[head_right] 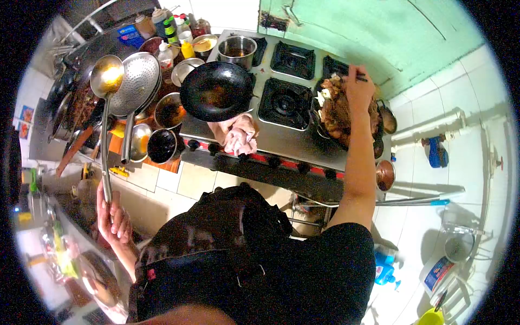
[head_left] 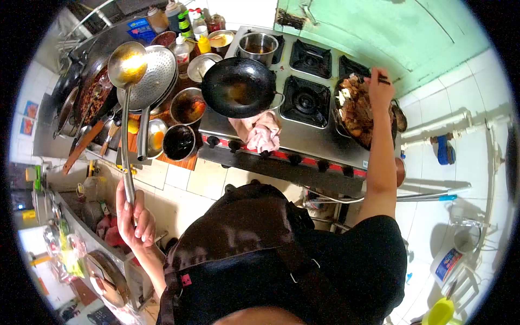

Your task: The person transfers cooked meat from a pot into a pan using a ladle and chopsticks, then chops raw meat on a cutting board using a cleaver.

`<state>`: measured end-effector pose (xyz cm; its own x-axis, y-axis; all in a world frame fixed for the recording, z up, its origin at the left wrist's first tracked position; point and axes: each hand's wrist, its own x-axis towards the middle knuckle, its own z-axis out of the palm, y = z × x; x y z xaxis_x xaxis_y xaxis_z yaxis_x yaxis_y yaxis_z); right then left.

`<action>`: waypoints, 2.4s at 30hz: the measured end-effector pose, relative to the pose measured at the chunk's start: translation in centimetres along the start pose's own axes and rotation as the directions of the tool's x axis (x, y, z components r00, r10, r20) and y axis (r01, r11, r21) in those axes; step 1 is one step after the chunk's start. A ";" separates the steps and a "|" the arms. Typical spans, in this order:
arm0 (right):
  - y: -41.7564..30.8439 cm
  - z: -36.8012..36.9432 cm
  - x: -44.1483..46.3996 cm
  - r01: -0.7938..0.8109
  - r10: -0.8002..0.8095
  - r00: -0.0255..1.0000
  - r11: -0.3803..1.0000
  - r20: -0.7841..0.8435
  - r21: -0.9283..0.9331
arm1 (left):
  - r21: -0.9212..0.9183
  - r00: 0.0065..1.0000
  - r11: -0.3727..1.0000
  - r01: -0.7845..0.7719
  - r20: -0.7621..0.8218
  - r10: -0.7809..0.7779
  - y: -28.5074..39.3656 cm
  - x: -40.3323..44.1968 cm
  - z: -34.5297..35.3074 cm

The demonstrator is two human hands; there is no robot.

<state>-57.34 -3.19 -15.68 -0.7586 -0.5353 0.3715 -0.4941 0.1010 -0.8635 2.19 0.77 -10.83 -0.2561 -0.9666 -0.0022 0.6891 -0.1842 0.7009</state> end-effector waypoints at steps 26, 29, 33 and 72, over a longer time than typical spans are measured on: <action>-18.8 18.0 -16.6 -0.143 -0.149 0.864 0.844 0.481 0.517 | -0.087 0.962 0.996 -0.017 -0.271 -0.007 10.4 1.3 -9.5; -22.2 26.0 -21.7 -0.040 -0.322 0.809 0.805 0.493 0.591 | -0.114 0.977 0.985 0.132 -0.151 -0.148 11.2 5.9 -12.6; -21.4 35.7 -25.1 0.262 -0.487 0.733 0.846 0.474 0.465 | -0.180 0.975 0.960 0.217 -0.004 -0.221 9.2 12.8 -15.2; -38.3 42.0 -43.2 -0.016 -0.474 -0.297 0.871 0.829 0.492 | 0.321 0.473 0.923 0.214 -0.860 0.189 -7.6 -26.4 -33.8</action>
<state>12.20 -19.11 -12.96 0.8115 -0.5841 0.0159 -0.2094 -0.3161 -0.9253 26.62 21.67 -40.18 0.5926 -0.6453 -0.4821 0.3633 -0.3200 0.8750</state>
